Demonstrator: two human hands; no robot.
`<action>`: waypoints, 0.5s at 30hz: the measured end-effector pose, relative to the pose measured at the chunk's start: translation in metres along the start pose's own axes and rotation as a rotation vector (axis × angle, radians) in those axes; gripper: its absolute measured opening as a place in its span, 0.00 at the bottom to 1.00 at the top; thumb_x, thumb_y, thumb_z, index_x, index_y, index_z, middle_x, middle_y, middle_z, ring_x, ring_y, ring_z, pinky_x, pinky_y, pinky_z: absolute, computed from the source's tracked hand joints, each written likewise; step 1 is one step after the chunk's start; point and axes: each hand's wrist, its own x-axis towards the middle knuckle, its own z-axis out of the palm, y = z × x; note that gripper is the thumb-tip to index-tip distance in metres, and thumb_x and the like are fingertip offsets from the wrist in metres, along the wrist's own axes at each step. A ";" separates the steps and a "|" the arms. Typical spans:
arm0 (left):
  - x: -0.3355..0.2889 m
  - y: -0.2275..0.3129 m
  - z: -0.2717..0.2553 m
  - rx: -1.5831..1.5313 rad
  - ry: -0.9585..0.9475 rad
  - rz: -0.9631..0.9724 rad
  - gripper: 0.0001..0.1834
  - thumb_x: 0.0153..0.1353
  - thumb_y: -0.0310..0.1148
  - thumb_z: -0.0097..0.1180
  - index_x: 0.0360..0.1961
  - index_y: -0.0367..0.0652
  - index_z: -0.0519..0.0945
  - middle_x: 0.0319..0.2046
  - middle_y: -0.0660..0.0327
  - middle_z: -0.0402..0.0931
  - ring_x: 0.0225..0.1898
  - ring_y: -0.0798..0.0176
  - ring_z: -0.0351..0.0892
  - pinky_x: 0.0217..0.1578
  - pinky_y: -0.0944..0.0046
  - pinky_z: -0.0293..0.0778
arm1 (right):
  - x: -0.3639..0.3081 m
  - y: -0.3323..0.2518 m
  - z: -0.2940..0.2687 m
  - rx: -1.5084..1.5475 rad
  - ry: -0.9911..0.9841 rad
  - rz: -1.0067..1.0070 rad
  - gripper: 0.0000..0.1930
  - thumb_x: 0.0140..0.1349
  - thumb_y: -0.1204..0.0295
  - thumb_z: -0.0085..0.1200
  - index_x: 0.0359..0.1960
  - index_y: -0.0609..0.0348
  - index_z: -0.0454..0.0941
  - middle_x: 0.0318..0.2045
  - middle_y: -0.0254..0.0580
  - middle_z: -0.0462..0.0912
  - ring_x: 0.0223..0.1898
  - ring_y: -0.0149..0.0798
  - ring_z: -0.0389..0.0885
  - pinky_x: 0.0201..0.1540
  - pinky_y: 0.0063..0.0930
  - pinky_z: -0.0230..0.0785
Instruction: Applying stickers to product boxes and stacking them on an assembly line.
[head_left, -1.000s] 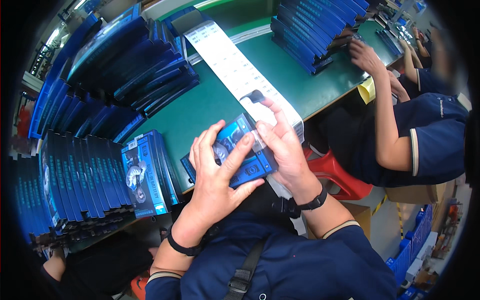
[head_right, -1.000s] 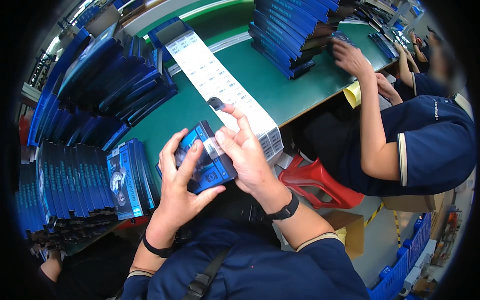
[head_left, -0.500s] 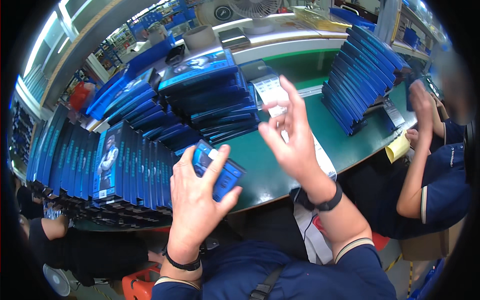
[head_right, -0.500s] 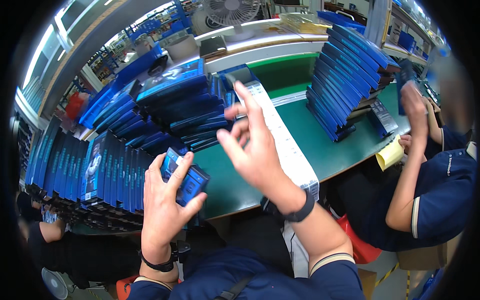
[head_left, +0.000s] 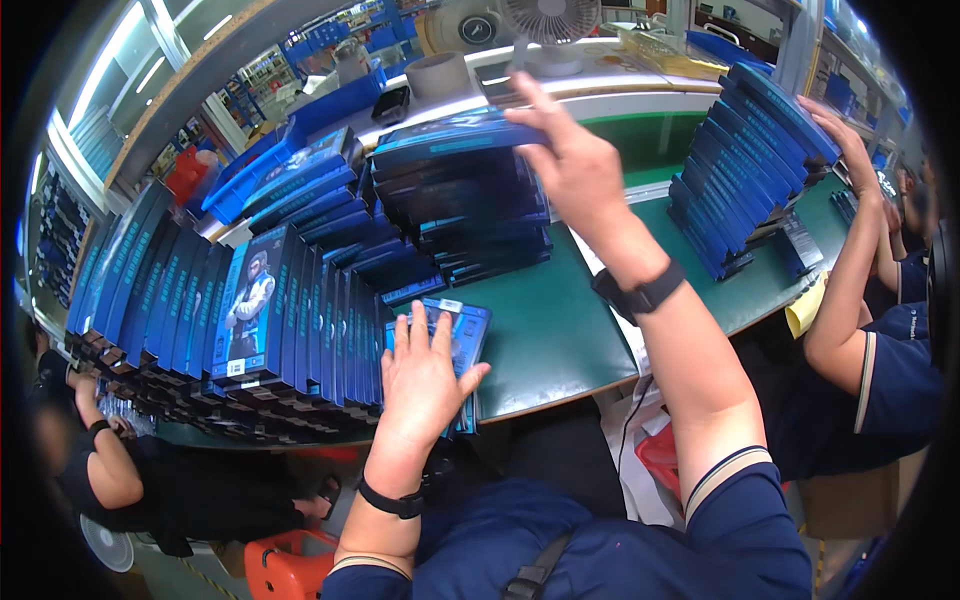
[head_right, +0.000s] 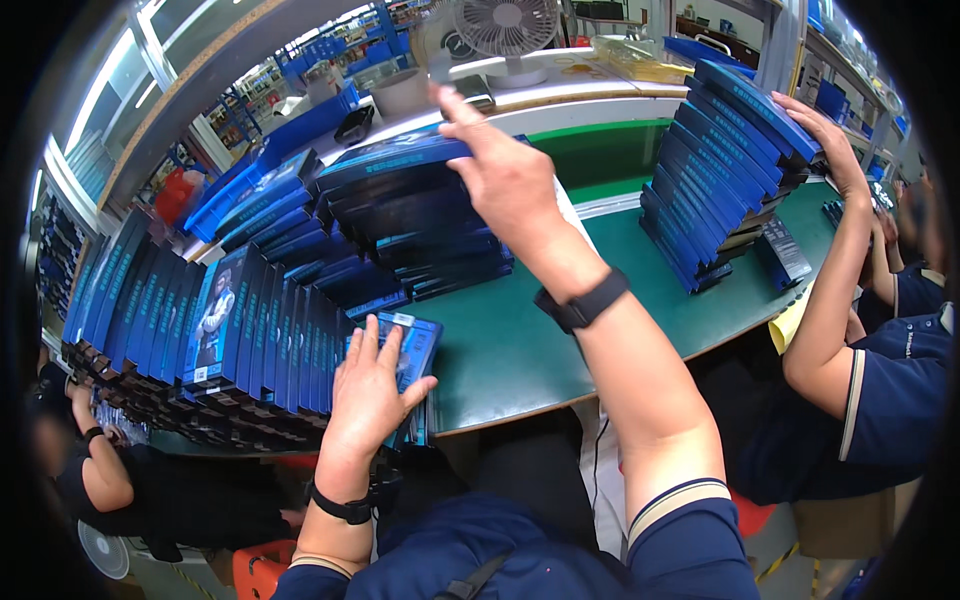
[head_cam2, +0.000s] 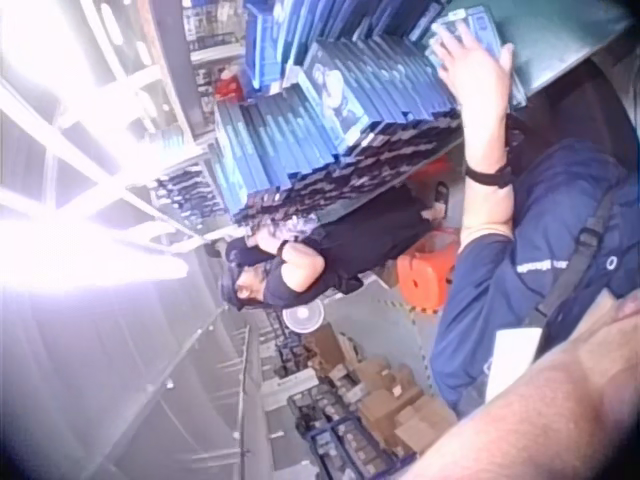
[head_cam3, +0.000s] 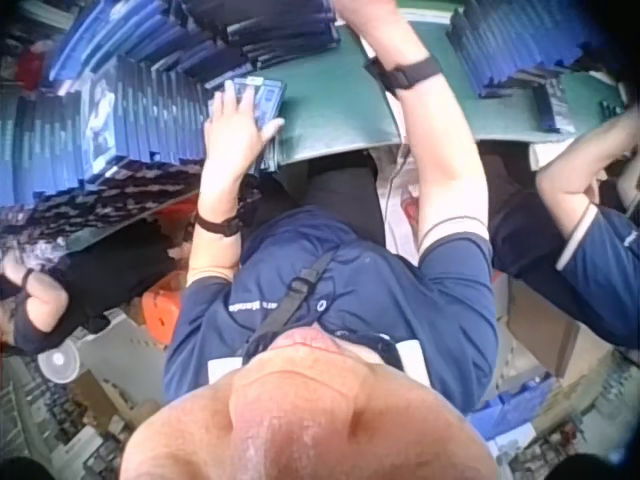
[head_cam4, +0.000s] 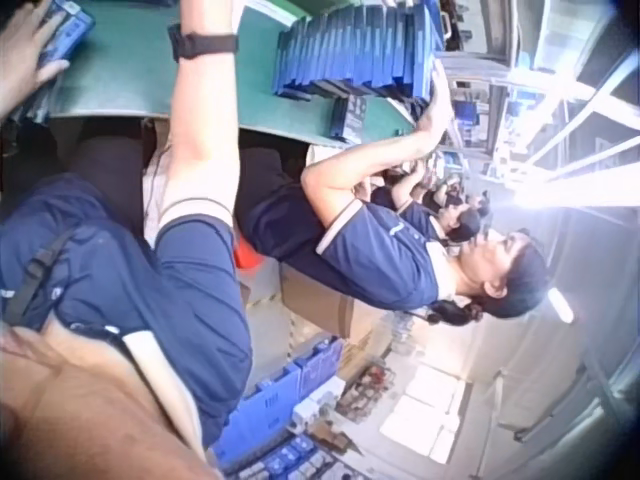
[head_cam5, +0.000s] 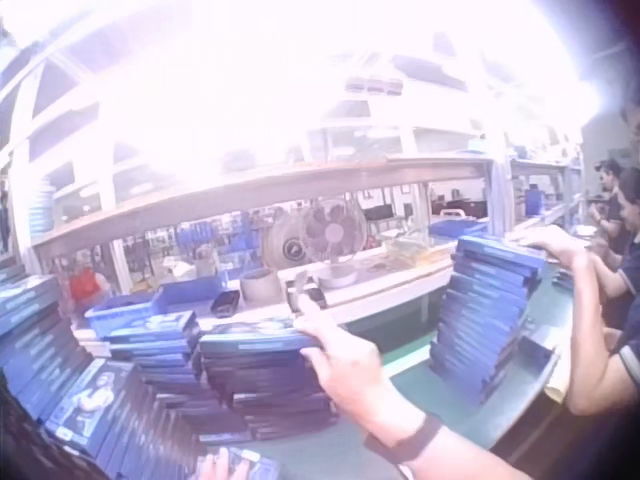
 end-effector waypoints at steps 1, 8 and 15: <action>0.001 -0.005 0.005 -0.009 0.036 0.003 0.44 0.53 0.53 0.69 0.65 0.36 0.71 0.69 0.36 0.60 0.68 0.36 0.63 0.61 0.45 0.68 | -0.009 -0.007 -0.010 0.123 0.006 0.075 0.35 0.58 0.86 0.59 0.68 0.47 0.68 0.53 0.42 0.84 0.52 0.39 0.85 0.48 0.29 0.79; 0.002 0.005 -0.012 -0.241 0.418 0.129 0.36 0.57 0.31 0.67 0.67 0.42 0.70 0.67 0.46 0.65 0.64 0.42 0.68 0.61 0.50 0.68 | -0.157 -0.019 -0.097 0.048 -0.128 0.240 0.39 0.56 0.88 0.59 0.71 0.60 0.61 0.49 0.47 0.86 0.47 0.41 0.86 0.45 0.25 0.77; -0.002 0.073 0.032 -0.454 0.009 0.509 0.43 0.52 0.38 0.72 0.69 0.46 0.67 0.69 0.41 0.59 0.69 0.38 0.61 0.67 0.44 0.59 | -0.221 -0.038 -0.136 0.033 -0.487 0.756 0.42 0.53 0.78 0.68 0.71 0.46 0.63 0.69 0.53 0.66 0.28 0.28 0.80 0.34 0.22 0.74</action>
